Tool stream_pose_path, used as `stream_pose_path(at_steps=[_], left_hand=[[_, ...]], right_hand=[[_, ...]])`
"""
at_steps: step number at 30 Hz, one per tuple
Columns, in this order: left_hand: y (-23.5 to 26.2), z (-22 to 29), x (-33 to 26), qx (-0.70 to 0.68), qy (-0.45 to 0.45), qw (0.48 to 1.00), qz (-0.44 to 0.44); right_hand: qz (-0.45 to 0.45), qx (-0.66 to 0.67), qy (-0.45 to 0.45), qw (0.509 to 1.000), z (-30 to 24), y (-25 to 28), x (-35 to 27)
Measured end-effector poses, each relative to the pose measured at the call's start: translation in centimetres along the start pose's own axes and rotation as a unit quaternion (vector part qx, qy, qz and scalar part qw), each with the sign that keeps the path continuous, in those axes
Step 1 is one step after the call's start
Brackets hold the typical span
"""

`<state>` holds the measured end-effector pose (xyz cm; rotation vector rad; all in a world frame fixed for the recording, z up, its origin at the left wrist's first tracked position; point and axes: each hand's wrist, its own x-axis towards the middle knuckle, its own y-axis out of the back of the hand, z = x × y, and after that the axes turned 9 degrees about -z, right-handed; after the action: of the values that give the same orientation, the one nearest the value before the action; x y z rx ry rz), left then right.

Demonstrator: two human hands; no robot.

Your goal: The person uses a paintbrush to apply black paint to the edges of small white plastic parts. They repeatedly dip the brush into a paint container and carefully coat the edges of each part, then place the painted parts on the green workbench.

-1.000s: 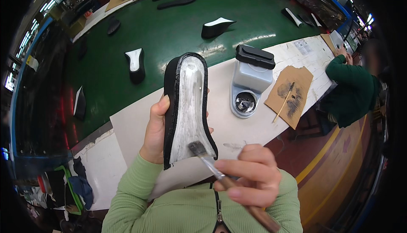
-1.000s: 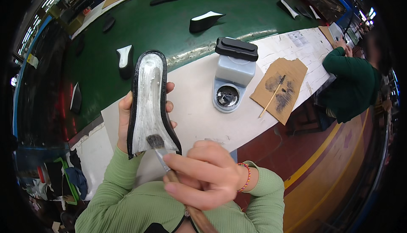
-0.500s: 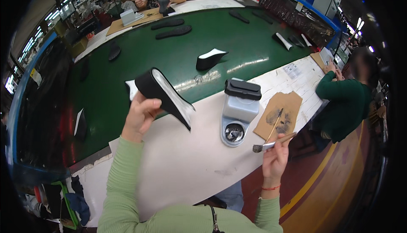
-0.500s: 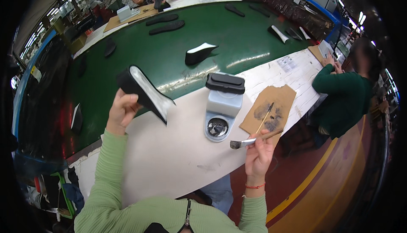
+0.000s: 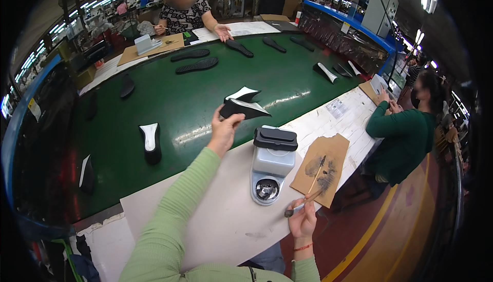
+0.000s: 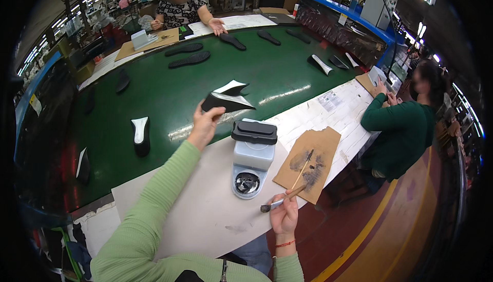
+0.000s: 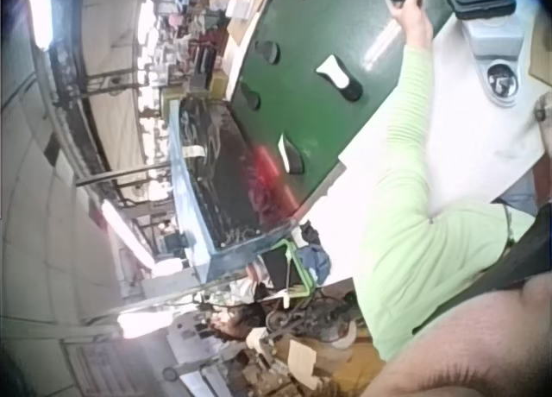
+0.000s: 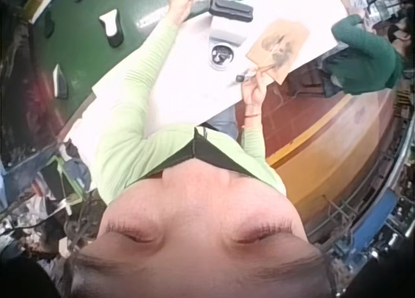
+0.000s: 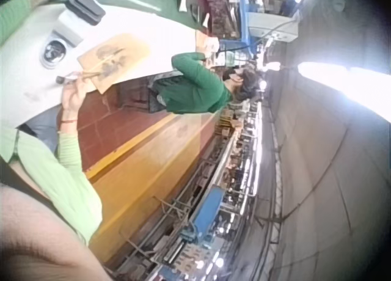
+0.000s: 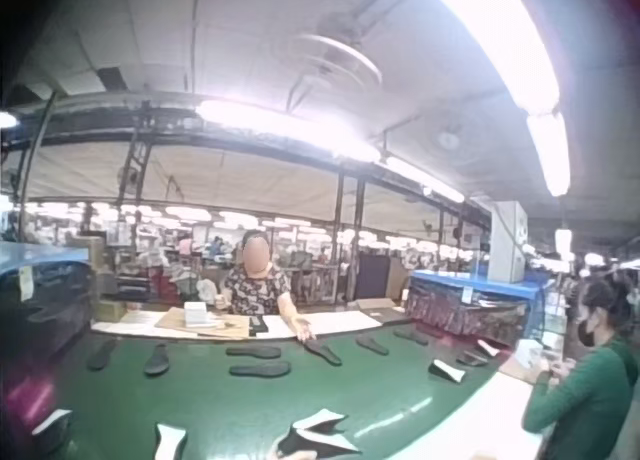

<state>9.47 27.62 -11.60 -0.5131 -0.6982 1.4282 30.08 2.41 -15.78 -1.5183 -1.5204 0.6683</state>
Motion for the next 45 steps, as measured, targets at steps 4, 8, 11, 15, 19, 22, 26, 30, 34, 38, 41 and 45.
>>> stream_pose_path(at_steps=[4,8,11,15,19,22,26,30,34,38,41,45], left_hand=[[-0.2,-4.6,1.3,-0.003,0.036,0.999,0.013],[1.6,-6.2,2.7,0.145,0.037,0.989,0.002],[3.2,-5.8,3.1,0.352,0.035,0.935,0.024],[4.2,-4.5,2.9,0.61,-0.036,0.791,-0.023],[4.3,-3.2,1.6,0.659,-0.057,0.748,-0.047],[4.9,-1.2,-1.1,0.646,-0.069,0.759,-0.037],[7.7,4.9,-5.5,0.549,-0.103,0.828,-0.046],[12.2,12.5,-9.4,0.481,-0.173,0.857,0.063],[17.6,19.5,-13.2,0.495,-0.19,0.817,0.227],[19.8,21.7,-16.5,0.447,-0.008,0.847,0.287],[18.9,19.5,-16.3,0.359,0.068,0.9,0.236],[18.3,15.4,-12.4,0.328,0.064,0.911,0.241]], right_hand=[[-0.017,-0.049,-0.006,0.999,0.1,0.5,0.0],[-0.022,-0.02,-0.011,0.999,0.0,0.9,0.0],[-0.029,-0.001,-0.013,0.999,0.0,1.1,0.1],[-0.016,-0.054,-0.008,0.998,0.1,0.9,0.0],[-0.013,-0.045,-0.007,0.999,0.2,0.8,0.0],[-0.023,-0.031,-0.013,0.999,0.1,0.8,-0.1],[-0.016,-0.014,-0.011,1.0,0.1,1.0,0.0],[-0.026,-0.025,-0.01,0.999,0.1,1.1,0.0],[-0.03,-0.03,-0.015,0.999,0.0,1.2,0.0],[-0.031,-0.035,-0.016,0.999,0.1,1.4,0.0],[-0.044,-0.04,-0.011,0.998,0.1,1.6,0.0],[-0.031,-0.05,-0.01,0.998,0.1,1.3,-0.1]])
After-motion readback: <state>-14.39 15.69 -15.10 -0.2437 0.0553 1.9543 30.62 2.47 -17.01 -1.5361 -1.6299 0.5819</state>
